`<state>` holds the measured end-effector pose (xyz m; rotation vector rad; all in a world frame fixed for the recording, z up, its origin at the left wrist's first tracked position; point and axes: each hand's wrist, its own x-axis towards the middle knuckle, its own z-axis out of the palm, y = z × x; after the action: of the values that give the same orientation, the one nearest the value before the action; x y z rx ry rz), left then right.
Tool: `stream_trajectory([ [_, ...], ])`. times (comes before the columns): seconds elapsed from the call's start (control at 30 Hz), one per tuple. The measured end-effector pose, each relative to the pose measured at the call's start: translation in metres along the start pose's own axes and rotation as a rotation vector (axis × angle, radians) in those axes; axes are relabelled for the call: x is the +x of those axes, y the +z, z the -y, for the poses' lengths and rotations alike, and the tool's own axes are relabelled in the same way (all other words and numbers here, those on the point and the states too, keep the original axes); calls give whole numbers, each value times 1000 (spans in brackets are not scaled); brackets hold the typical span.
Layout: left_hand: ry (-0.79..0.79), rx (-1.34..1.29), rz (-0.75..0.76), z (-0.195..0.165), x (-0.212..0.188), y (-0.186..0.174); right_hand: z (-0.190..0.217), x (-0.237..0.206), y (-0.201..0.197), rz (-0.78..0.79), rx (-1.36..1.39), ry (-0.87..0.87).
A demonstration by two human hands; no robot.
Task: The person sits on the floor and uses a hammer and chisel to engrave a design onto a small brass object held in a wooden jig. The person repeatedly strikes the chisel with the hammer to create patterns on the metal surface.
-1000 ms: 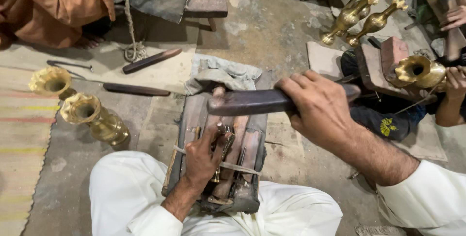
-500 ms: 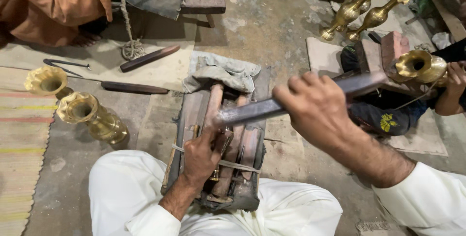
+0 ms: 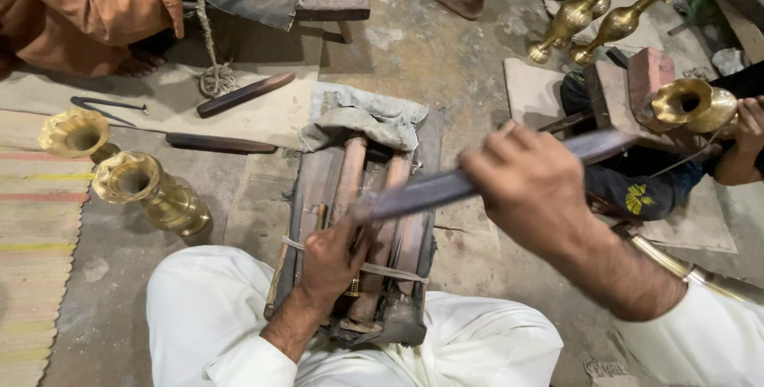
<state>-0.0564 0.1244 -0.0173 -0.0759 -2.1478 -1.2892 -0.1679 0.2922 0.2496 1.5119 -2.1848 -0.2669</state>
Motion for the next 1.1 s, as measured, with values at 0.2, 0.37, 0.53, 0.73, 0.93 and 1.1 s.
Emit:
stream_trajectory([
  [0.2, 216, 64, -109, -5, 0, -5, 3, -12, -1, -50, 125, 41],
  [0.37, 117, 79, -79, -7, 1, -5, 0, -23, 0, -81, 120, 63],
  [0.53, 166, 103, -138, -2, -2, 0, 1, -30, -1, -269, 416, 263],
  [0.73, -91, -61, -141, -4, -3, -2, 10, -29, 16, 85, 67, 121],
  [0.93, -313, -370, -377, -7, -3, -27, 33, -23, 62, 255, 720, 517],
  [1.1, -491, -609, -372, -3, -17, -41, 80, 0, 112, 285, 865, 555],
])
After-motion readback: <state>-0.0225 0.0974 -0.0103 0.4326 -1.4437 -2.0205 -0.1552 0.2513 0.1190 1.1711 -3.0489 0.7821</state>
